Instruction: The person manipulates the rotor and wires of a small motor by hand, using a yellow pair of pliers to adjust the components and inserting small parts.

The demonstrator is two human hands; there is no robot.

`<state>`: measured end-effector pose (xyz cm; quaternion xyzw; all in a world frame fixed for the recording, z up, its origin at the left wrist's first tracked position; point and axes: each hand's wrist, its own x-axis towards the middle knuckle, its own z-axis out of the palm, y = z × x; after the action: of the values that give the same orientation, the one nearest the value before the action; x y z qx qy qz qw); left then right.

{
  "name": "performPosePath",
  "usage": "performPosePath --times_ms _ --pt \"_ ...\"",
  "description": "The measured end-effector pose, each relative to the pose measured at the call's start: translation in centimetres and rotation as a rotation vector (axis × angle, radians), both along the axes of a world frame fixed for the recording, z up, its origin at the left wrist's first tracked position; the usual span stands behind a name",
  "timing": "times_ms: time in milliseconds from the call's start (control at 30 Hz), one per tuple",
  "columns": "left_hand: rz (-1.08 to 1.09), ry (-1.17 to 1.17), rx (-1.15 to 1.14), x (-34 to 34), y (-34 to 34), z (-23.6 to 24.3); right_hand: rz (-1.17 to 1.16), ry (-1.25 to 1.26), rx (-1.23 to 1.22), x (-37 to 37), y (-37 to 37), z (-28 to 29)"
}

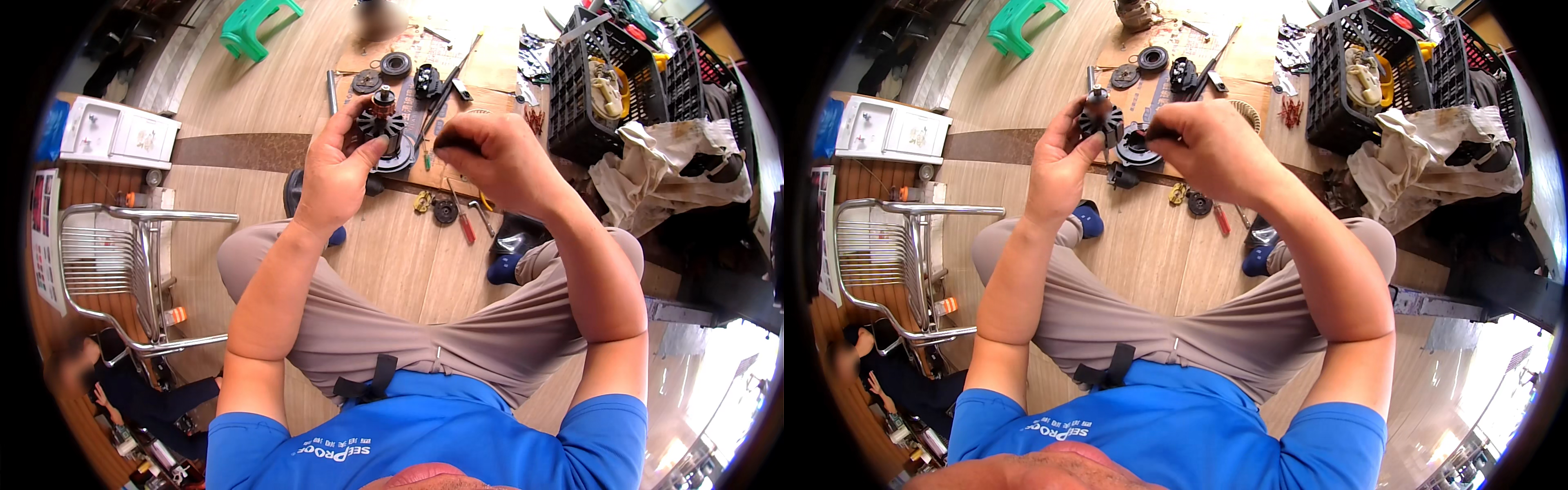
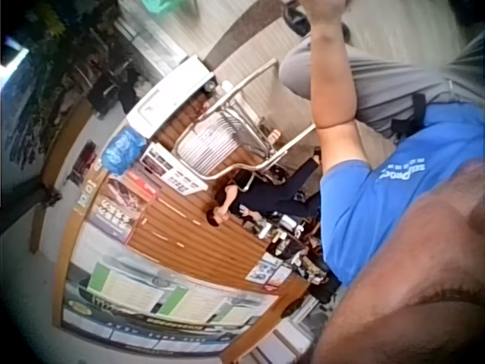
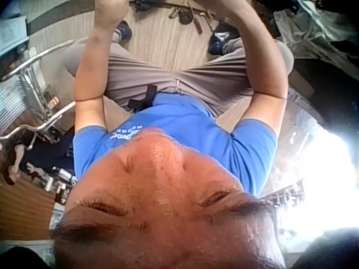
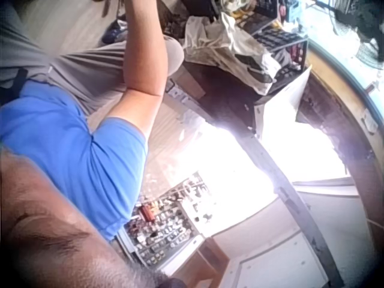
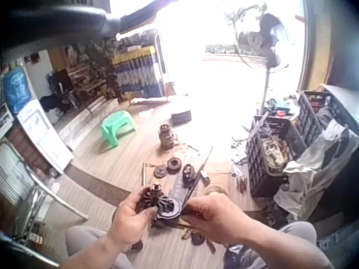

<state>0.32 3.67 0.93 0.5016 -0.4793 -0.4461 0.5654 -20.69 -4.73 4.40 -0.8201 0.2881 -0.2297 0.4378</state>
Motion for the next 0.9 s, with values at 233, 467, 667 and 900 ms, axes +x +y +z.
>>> performPosePath --times_ms 233,467,667,900 --pt "0.176 0.155 -0.059 0.7 -0.7 -0.2 0.162 0.204 -0.155 0.9 1.5 -0.9" --pt "0.061 0.621 -0.027 3.8 -0.3 0.4 0.031 0.397 -0.275 1.6 0.0 -3.7" --pt "0.03 0.67 -0.043 3.5 -0.1 1.1 -0.047 0.315 -0.337 1.7 -0.6 -4.2" --pt "-0.096 0.569 -0.137 2.0 0.1 0.7 -0.041 0.128 -0.214 1.5 -0.9 -3.8"
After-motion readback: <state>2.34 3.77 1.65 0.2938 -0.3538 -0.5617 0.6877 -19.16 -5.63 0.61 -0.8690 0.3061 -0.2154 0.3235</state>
